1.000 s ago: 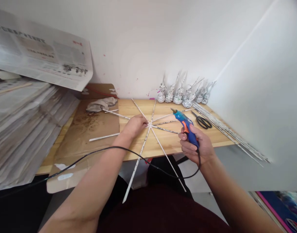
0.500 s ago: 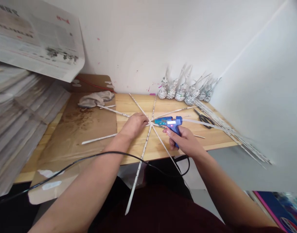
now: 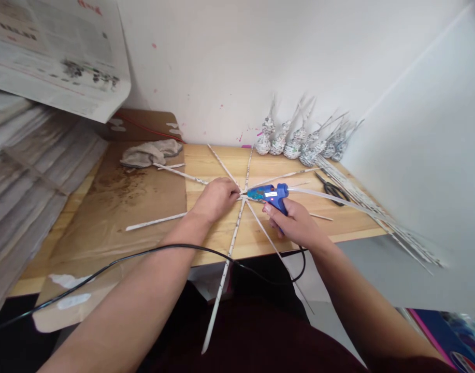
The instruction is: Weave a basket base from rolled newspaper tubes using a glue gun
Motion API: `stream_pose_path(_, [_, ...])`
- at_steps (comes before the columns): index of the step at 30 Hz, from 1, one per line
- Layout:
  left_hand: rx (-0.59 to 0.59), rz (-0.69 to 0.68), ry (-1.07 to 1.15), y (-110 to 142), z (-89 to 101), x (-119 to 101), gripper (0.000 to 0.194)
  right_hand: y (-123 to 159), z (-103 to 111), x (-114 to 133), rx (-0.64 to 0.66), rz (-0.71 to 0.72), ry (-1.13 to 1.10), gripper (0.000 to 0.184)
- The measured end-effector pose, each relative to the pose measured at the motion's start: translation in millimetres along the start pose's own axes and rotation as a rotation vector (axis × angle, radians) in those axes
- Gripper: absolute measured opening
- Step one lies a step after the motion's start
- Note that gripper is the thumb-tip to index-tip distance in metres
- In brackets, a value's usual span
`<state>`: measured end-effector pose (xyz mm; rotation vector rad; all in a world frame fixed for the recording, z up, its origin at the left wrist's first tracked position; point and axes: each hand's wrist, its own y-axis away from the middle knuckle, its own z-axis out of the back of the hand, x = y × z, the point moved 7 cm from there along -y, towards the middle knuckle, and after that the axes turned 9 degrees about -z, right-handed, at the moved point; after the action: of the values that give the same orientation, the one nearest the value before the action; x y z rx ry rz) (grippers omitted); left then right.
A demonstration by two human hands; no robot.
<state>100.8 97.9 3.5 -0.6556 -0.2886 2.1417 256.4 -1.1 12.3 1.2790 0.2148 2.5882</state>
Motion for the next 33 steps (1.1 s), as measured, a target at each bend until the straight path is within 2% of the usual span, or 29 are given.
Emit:
stream_pose_path(9, [-0.024, 0.015, 0.013, 0.0, 2.5, 0.0, 0.021, -4.2, 3.0, -3.5, -0.044, 0.032, 0.113, 0.035])
stream_pose_path(15, [0.014, 0.045, -0.028, -1.6, -0.3, -1.1, 0.019, -4.8, 6.0, 2.5, -0.094, 0.088, 0.187, 0.034])
stream_pose_path(33, [0.022, 0.096, -0.008, -1.6, -5.0, 5.5, 0.015, -7.4, 5.4, 10.9, -0.074, 0.115, 0.312, 0.033])
